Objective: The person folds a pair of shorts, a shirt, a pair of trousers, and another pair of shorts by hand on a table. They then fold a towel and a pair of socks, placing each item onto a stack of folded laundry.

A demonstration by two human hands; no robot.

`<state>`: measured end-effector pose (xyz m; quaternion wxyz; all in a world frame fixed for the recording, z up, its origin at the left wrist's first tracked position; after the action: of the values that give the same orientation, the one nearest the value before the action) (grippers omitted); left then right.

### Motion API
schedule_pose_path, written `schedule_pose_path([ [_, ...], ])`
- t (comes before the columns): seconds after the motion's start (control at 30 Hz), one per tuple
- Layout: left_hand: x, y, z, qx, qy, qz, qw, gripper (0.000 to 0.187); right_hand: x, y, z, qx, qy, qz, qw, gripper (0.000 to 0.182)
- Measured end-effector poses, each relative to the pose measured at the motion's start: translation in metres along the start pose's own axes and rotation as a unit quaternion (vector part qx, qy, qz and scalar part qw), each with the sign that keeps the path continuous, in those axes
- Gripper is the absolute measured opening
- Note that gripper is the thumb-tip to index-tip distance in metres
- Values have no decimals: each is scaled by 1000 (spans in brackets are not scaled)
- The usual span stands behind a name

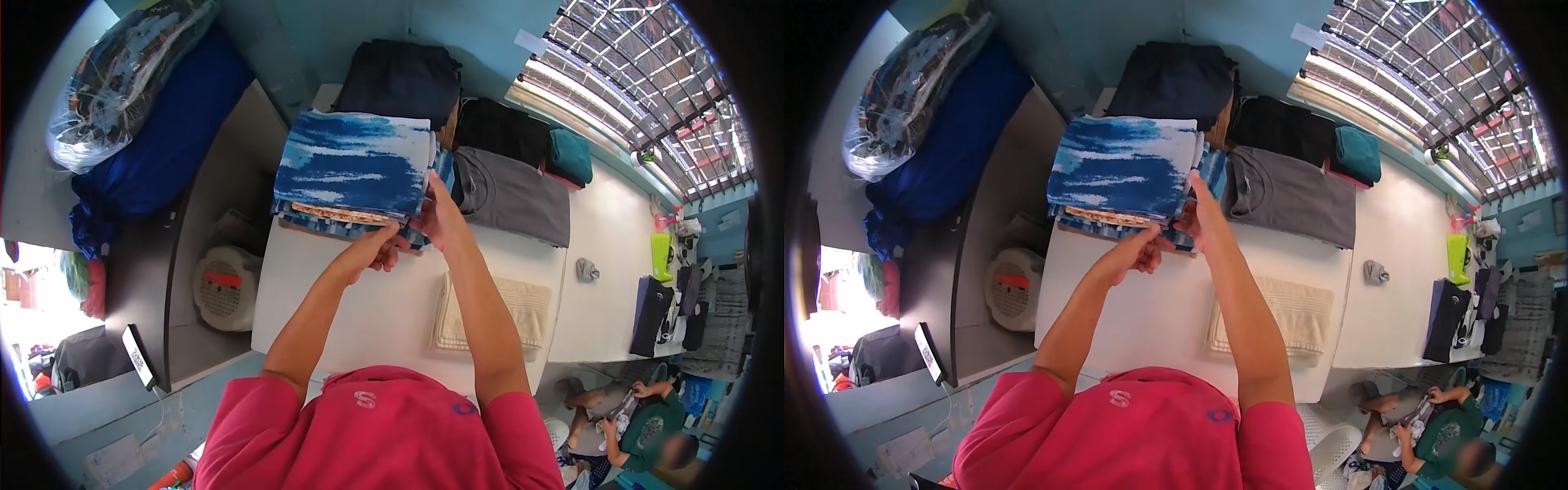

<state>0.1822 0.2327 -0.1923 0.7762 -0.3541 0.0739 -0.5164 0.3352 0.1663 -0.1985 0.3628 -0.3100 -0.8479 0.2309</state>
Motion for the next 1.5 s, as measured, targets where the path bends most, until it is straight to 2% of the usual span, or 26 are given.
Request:
schedule_pose_path([
  [0.07,6,-2,-6,-6,26,-23,999,32,6,0,-1,7,23,-3,1000,59],
  [0.13,10,1,-13,88,-145,-35,985,40,23,-6,-4,16,46,-6,999,61],
  [0.17,8,6,-21,87,-147,-32,985,40,36,-10,-7,-33,88,-20,995,65],
  [0.23,5,14,-27,147,-336,-101,925,40,45,-11,-10,-81,128,-33,988,68],
  [0.33,3,21,-25,128,-448,-120,877,40,48,-3,-15,-74,127,-22,989,64],
  [0.4,6,16,-20,131,-497,-139,847,40,46,5,-19,-37,141,-60,987,58],
  [0.43,9,13,-16,132,-543,-157,815,42,44,15,-18,-37,140,-62,987,58],
  [0.47,12,15,-13,133,-543,-156,814,42,40,27,-16,-66,136,-40,988,55],
  [0.53,15,18,-5,214,-563,-193,775,45,52,24,-20,-91,132,-18,987,54],
  [0.57,11,21,1,213,-564,-190,775,45,59,23,-23,-141,145,-9,979,54],
  [0.63,-7,35,31,313,-620,-184,696,50,82,7,-29,-190,156,1,969,54],
  [0.7,-43,50,47,431,-571,-197,671,56,101,-8,-29,-281,145,6,949,52],
  [0.77,-58,33,42,440,-545,-177,691,57,109,-53,-25,-288,159,-7,944,50],
  [0.9,-131,-58,3,474,-415,-131,766,65,82,-113,2,-198,161,-70,964,56],
  [0.97,-143,-81,-2,484,-340,-119,798,69,62,-132,34,-135,138,-59,979,77],
  [1.0,-148,-105,-31,367,-377,62,848,73,50,-135,58,-140,126,-57,980,79],
  [1.03,-170,-117,-69,302,-332,93,889,75,36,-132,86,-144,114,-50,982,81],
  [1.07,-180,-130,-100,218,-323,124,912,65,22,-128,109,-147,81,-72,983,83],
  [1.13,-184,-137,-137,109,-163,147,970,54,2,-133,148,-123,75,-52,988,82],
  [1.2,-160,-133,-157,26,-172,222,959,55,-21,-126,184,-98,63,-56,992,82],
  [1.23,-178,-121,-193,-4,-183,246,952,62,-36,-116,204,-126,-10,-43,991,79],
  [1.3,-145,-119,-189,7,-79,248,965,68,-47,-112,218,-154,-85,-36,984,76],
  [1.37,-137,-122,-180,9,-27,241,970,70,-63,-119,217,-236,-338,65,909,65],
  [1.4,-132,-122,-173,11,26,231,972,73,-68,-124,210,-239,-339,64,908,65],
  [1.43,-124,-123,-163,16,24,235,972,73,-71,-129,198,-239,-331,45,912,57],
  [1.5,-113,-127,-136,158,99,299,936,73,-76,-133,176,-249,-327,3,911,50],
])
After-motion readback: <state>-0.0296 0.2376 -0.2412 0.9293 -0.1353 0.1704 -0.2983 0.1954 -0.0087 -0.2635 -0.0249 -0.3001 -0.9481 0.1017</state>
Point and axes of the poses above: each hand's wrist, its own y-axis towards the middle knuckle, its own x-axis out of the palm, z = x × y, the point moved 2 cm from there along y, towards the middle knuckle, and after that the axes turned 3 degrees about z, right-handed, at the moved point
